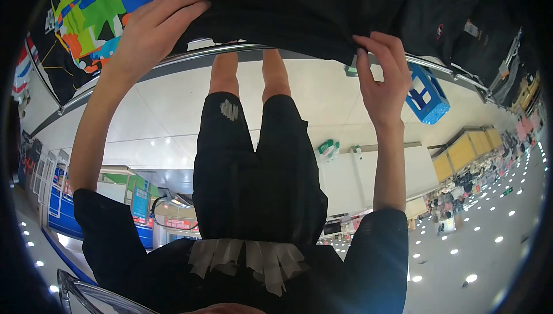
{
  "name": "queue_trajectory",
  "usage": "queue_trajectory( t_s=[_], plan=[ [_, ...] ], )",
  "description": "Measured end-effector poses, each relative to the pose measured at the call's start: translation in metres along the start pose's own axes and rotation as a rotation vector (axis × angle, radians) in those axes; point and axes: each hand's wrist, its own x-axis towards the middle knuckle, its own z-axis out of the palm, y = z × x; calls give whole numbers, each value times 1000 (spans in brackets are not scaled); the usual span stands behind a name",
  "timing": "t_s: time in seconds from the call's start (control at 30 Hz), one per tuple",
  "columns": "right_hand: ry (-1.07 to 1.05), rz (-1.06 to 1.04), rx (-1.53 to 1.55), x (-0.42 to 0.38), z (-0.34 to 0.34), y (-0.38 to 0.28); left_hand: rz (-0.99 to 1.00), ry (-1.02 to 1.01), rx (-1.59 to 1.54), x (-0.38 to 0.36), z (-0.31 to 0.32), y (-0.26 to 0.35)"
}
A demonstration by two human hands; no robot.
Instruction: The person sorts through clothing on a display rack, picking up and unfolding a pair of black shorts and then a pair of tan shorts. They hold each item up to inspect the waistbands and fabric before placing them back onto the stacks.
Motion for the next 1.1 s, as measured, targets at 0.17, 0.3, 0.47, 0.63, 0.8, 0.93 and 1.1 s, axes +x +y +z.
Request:
queue_trajectory(
  t_s=[0.17, 0.3, 0.47, 0.63, 0.8, 0.93, 1.1],
  plan=[
    [153, -90, -88, -10, 0, -1, -24, 66, -30, -5, -2, -3],
    [292, -126, 7, -9, 3, 3, -63, 140, -16, -7, -5, -6],
    [284, -129, -16, -12, 11, 1, 10, 18, 33, -4, -12, 0],
    [243, -185, -21, -13, 15, 2, 102, 83, 26, -16, 3, -5],
    [136, -165, -8, -18, 18, 2, 45, 64, 58, -16, 10, -3],
    [44, -158, 8, -14, 11, -7, -42, 44, 22, -15, 10, 11],
    [-4, -170, -21, -10, 9, -8, -61, 27, 61, -15, 10, 14]
  ],
)
